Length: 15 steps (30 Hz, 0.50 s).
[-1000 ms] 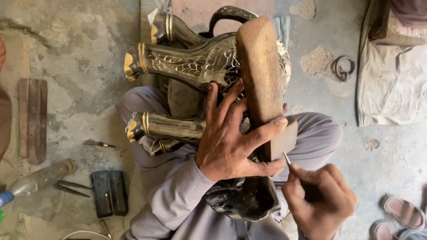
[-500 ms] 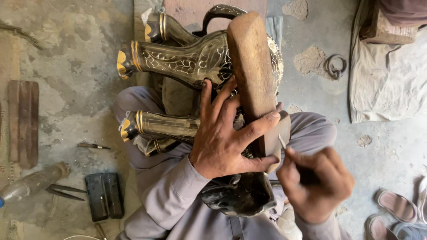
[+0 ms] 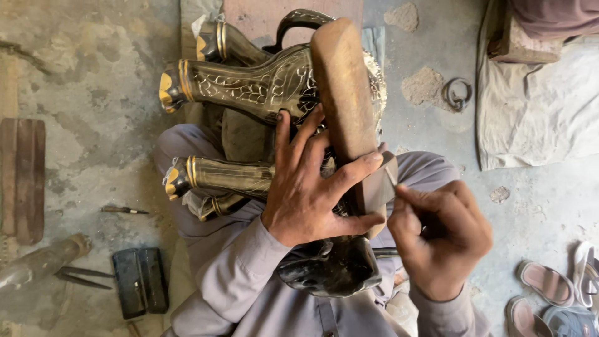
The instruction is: The person sits cross-legged on the floor with a brass camel figurine on their lap and engraves decorative patterns into its surface, holding a small chisel against the metal and striking it with a wooden mallet. They reposition the figurine and the chisel repeatedly to work different areas of the body and legs.
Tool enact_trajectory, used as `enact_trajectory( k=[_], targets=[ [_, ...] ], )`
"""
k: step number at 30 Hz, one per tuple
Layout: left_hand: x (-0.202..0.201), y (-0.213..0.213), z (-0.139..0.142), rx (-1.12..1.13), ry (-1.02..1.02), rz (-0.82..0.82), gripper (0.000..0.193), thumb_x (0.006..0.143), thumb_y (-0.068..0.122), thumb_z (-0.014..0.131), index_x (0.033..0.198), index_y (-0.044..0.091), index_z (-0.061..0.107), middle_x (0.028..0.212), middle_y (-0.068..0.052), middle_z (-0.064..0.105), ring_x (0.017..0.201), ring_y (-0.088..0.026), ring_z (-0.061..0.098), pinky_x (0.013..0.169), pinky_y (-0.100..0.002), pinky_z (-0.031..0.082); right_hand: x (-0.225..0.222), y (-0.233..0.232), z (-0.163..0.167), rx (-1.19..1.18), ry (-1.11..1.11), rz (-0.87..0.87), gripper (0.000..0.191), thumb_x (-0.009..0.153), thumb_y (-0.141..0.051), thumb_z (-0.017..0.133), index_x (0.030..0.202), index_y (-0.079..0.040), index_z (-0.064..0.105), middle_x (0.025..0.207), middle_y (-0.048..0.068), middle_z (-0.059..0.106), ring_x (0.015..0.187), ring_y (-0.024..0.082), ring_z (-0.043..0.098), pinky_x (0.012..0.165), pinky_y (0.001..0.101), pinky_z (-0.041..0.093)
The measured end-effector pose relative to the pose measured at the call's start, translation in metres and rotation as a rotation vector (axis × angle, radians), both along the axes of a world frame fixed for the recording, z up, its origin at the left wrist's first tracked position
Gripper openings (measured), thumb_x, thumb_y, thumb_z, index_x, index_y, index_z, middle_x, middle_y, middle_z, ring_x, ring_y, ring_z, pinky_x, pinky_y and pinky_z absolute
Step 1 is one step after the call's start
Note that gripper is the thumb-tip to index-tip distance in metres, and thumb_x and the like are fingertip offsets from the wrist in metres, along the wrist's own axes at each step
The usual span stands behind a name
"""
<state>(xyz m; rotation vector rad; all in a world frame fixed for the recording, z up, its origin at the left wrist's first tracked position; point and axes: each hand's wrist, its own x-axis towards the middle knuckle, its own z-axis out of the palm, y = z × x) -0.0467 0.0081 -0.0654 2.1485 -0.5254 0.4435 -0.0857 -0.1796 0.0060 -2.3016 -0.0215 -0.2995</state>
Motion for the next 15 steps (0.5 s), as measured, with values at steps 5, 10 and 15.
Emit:
enact_trajectory(
  k=[5,10,15],
  targets=[
    [0.000,0.002,-0.001,0.038,-0.021,0.008,0.080,0.084,0.074,0.078,0.147,0.032,0.052,0.145,-0.021,0.046,0.151,-0.050,0.032,0.124,-0.081,0.011,-0.029,-0.012,-0.014,0.280,0.136,-0.030,0.025,0.084,0.001,0.078,0.107,0.002,0.069,0.093,0.002,0.057,0.069,0.003,0.052,0.059,0.0195,0.040],
    [-0.001,0.003,-0.004,0.060,-0.023,0.004,0.081,0.085,0.078,0.076,0.147,0.031,0.052,0.143,-0.023,0.046,0.148,-0.051,0.033,0.123,-0.080,0.011,-0.042,-0.017,-0.028,0.197,0.098,0.030,0.025,0.090,0.003,0.072,0.115,0.002,0.070,0.093,0.005,0.063,0.076,0.008,0.057,0.069,0.0228,0.045],
    [-0.001,0.003,-0.005,0.088,-0.018,-0.002,0.084,0.085,0.083,0.071,0.148,0.032,0.049,0.137,-0.023,0.046,0.147,-0.052,0.033,0.122,-0.081,0.009,-0.043,-0.020,-0.034,0.010,0.028,0.039,0.033,0.083,0.005,0.072,0.116,0.001,0.071,0.092,0.009,0.067,0.071,0.011,0.064,0.064,0.0233,0.048]
  ],
)
